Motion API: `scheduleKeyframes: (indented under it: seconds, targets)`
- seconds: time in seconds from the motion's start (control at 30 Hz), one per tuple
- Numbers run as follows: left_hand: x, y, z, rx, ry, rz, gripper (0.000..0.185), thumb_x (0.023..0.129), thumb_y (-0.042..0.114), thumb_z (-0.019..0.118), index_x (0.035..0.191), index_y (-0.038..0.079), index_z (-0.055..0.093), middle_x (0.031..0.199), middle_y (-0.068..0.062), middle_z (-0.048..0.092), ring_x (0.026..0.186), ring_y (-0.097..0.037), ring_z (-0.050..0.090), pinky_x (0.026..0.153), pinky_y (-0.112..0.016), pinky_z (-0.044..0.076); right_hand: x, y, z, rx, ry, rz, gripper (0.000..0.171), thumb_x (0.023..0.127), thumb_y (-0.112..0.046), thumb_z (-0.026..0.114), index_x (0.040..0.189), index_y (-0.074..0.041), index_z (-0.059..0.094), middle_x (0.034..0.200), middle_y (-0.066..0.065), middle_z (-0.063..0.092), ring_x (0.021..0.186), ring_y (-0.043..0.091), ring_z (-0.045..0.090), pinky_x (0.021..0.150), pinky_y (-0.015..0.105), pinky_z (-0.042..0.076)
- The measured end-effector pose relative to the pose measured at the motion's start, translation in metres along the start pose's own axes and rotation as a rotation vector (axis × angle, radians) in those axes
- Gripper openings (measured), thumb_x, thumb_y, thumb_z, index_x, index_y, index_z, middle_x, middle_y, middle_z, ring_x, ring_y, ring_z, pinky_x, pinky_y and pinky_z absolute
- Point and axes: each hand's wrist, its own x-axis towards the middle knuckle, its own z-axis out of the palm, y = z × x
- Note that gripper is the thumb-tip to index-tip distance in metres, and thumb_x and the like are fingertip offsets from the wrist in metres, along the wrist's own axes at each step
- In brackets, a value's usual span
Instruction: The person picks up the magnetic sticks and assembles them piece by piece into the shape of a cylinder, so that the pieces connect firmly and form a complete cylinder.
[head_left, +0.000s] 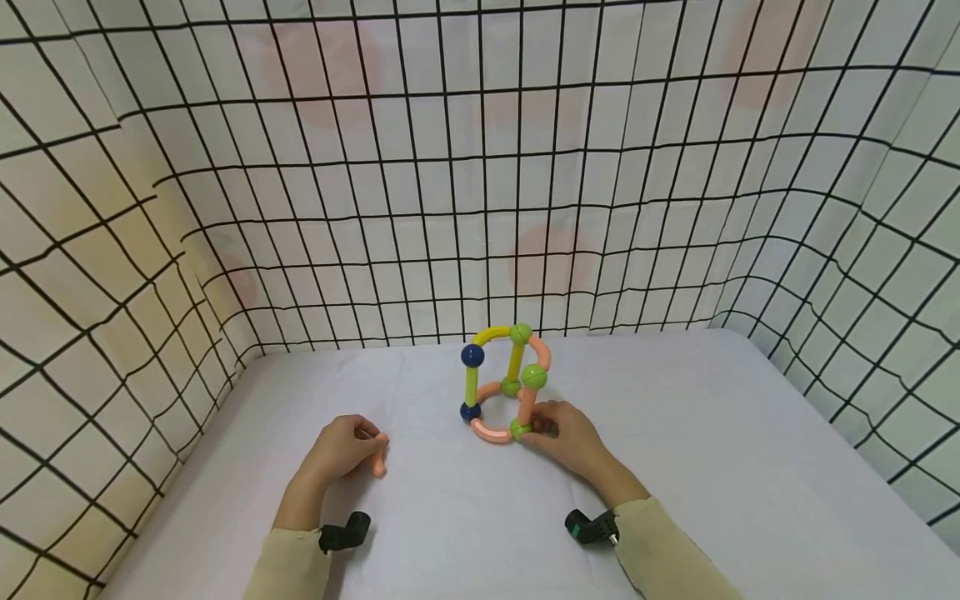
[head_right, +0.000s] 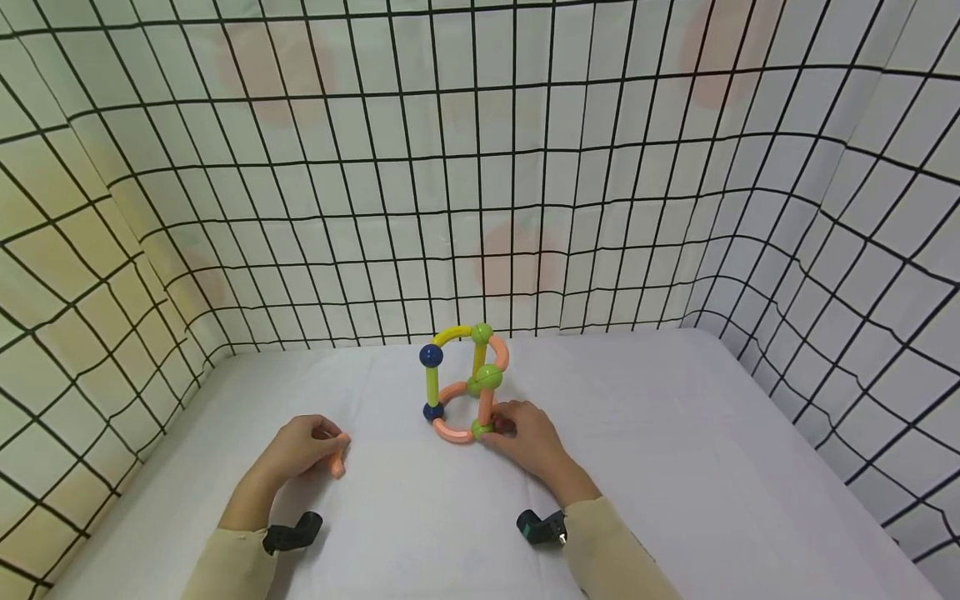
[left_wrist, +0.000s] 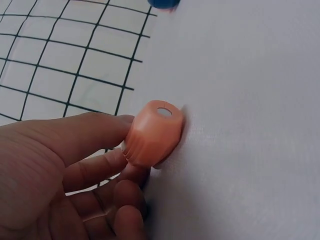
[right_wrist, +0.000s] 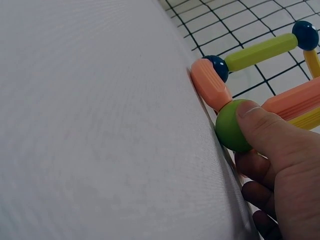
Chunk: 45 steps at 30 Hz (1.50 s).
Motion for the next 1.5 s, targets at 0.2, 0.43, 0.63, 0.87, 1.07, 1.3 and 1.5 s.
scheduleKeyframes:
  seconds: [0.2, 0.43, 0.63, 0.87, 1.07, 1.3, 1.5]
  targets:
    - [-0.001, 0.002, -0.001, 0.018, 0.008, 0.003, 0.031, 0.091, 0.029, 0.072, 0.105, 0.002, 0.072, 0.089, -0.004, 0.069, 0.072, -0.016, 0.058, 0.062, -0.028, 0.046, 0.001, -0.001, -0.001, -0.004, -0.005, -0.002, 0.03, 0.083, -0.031, 0.081, 0.109, -0.018, 0.073, 0.088, -0.009, 0.064, 0.087, 0.008, 0.055, 0.082, 0.03, 0.05]
    - [-0.003, 0.008, -0.002, -0.041, 0.037, 0.005, 0.028, 0.091, 0.026, 0.072, 0.102, 0.001, 0.072, 0.076, -0.004, 0.07, 0.077, -0.017, 0.059, 0.066, -0.027, 0.046, 0.0, 0.0, 0.0, 0.0, -0.007, 0.018, 0.031, 0.083, -0.031, 0.081, 0.11, -0.018, 0.073, 0.089, -0.01, 0.065, 0.087, 0.007, 0.055, 0.081, 0.03, 0.05]
    - [-0.001, 0.011, -0.001, -0.172, 0.057, -0.032, 0.03, 0.094, 0.025, 0.069, 0.109, 0.0, 0.066, 0.075, -0.006, 0.068, 0.073, -0.018, 0.057, 0.064, -0.027, 0.047, 0.0, 0.001, 0.0, 0.009, -0.007, 0.013, 0.029, 0.083, -0.032, 0.081, 0.109, -0.02, 0.073, 0.088, -0.011, 0.064, 0.087, 0.007, 0.055, 0.081, 0.029, 0.05]
    - [0.0, 0.014, 0.0, -0.266, 0.071, -0.026, 0.031, 0.096, 0.027, 0.066, 0.113, 0.001, 0.063, 0.084, -0.005, 0.071, 0.073, -0.016, 0.058, 0.065, -0.028, 0.046, 0.0, 0.003, 0.0, 0.008, -0.019, 0.018, 0.032, 0.084, -0.034, 0.081, 0.111, -0.02, 0.072, 0.09, -0.011, 0.064, 0.089, 0.007, 0.055, 0.083, 0.031, 0.05]
    - [-0.002, 0.019, 0.004, -0.375, 0.038, -0.026, 0.034, 0.095, 0.029, 0.068, 0.116, 0.003, 0.06, 0.093, -0.005, 0.074, 0.073, -0.015, 0.068, 0.063, -0.031, 0.05, -0.001, 0.003, -0.001, -0.002, -0.025, 0.02, 0.032, 0.084, -0.031, 0.081, 0.111, -0.018, 0.071, 0.091, -0.01, 0.065, 0.089, 0.008, 0.055, 0.083, 0.032, 0.05]
    - [-0.001, 0.025, 0.01, -0.479, 0.013, -0.006, 0.042, 0.091, 0.037, 0.073, 0.11, 0.005, 0.053, 0.087, -0.003, 0.076, 0.071, -0.018, 0.073, 0.062, -0.032, 0.053, -0.001, 0.001, -0.001, -0.006, -0.028, 0.016, 0.033, 0.084, -0.031, 0.08, 0.113, -0.018, 0.071, 0.092, -0.01, 0.065, 0.09, 0.008, 0.055, 0.084, 0.033, 0.05]
    - [0.002, 0.034, 0.017, -0.554, 0.003, -0.016, 0.038, 0.091, 0.034, 0.073, 0.107, 0.005, 0.055, 0.087, -0.003, 0.074, 0.07, -0.017, 0.072, 0.06, -0.029, 0.054, -0.002, 0.0, -0.001, -0.002, -0.031, 0.022, 0.033, 0.084, -0.03, 0.08, 0.113, -0.018, 0.071, 0.093, -0.01, 0.065, 0.091, 0.008, 0.056, 0.085, 0.034, 0.05]
